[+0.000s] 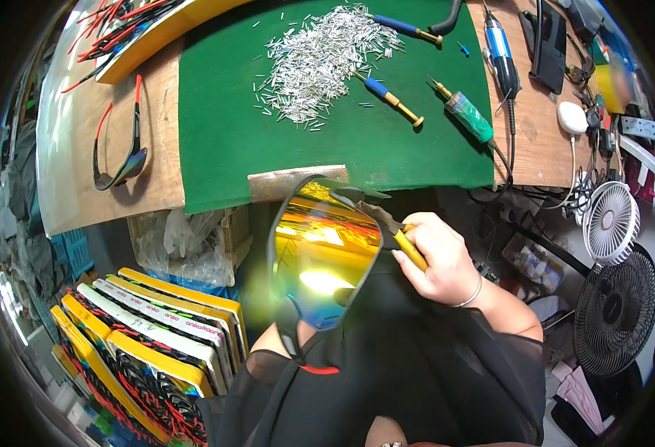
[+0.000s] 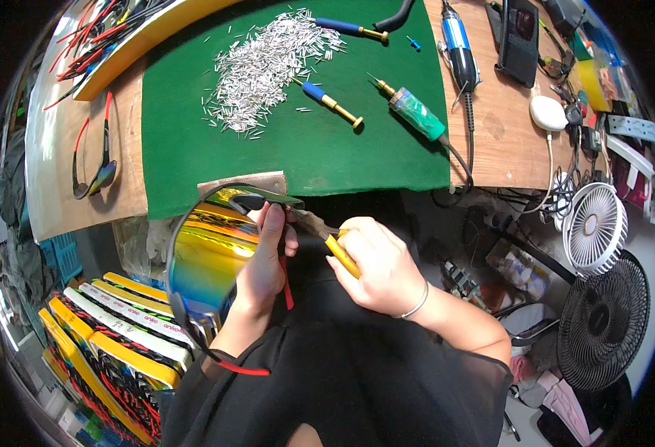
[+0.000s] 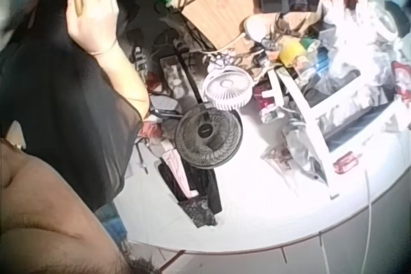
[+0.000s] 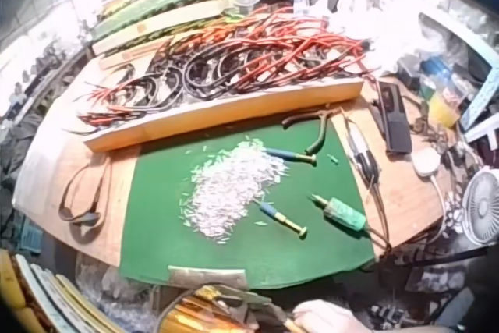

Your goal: The person assembles sunglasses by inserting small metal pins into the frame using a screwdriver and pliers. They repeatedly pick up frames from a tray, insert pins, and place the finished units back on the tray.

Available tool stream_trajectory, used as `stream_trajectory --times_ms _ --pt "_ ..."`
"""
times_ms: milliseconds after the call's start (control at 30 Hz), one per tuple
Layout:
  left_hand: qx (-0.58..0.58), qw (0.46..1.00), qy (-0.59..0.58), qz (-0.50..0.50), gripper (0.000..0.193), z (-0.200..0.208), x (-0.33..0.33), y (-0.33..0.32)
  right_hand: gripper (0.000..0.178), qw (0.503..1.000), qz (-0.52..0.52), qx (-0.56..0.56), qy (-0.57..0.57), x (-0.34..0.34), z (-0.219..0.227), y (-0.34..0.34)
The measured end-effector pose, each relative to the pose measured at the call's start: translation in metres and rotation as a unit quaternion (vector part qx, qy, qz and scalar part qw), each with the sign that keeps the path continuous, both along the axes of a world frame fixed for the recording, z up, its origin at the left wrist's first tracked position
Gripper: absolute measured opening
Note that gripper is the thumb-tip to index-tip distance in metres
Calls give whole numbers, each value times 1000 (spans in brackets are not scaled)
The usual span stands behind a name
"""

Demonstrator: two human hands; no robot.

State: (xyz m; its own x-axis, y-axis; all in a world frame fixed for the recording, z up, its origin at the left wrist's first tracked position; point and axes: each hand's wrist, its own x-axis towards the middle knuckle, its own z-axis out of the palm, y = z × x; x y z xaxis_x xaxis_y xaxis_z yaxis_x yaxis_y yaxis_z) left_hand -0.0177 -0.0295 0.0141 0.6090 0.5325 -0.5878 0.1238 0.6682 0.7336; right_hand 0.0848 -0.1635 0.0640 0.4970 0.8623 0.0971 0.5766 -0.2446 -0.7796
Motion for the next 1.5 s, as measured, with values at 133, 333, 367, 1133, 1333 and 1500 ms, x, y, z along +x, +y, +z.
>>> stream_trajectory --times_ms 133,333,367,1133,1333,1500 --pt "37 999 -12 33 15 11 6 9 13 992 -15 -54 115 3 11 -15" --pt "82 992 -92 -15 19 38 9 35 18 977 -22 -201 74 19 13 -55" --pt "-25 996 -82 15 18 35 15 27 20 974 24 -224 8 20 11 -59" --pt "-182 976 -3 -123 23 19 19 8 31 930 -150 -118 -313 142 15 1" --pt "-205 965 -20 -162 25 7 -2 13 35 955 -70 -157 -242 136 -17 31" --pt "-129 976 16 -177 21 4 -5 10 29 989 -48 -91 -104 122 19 20"
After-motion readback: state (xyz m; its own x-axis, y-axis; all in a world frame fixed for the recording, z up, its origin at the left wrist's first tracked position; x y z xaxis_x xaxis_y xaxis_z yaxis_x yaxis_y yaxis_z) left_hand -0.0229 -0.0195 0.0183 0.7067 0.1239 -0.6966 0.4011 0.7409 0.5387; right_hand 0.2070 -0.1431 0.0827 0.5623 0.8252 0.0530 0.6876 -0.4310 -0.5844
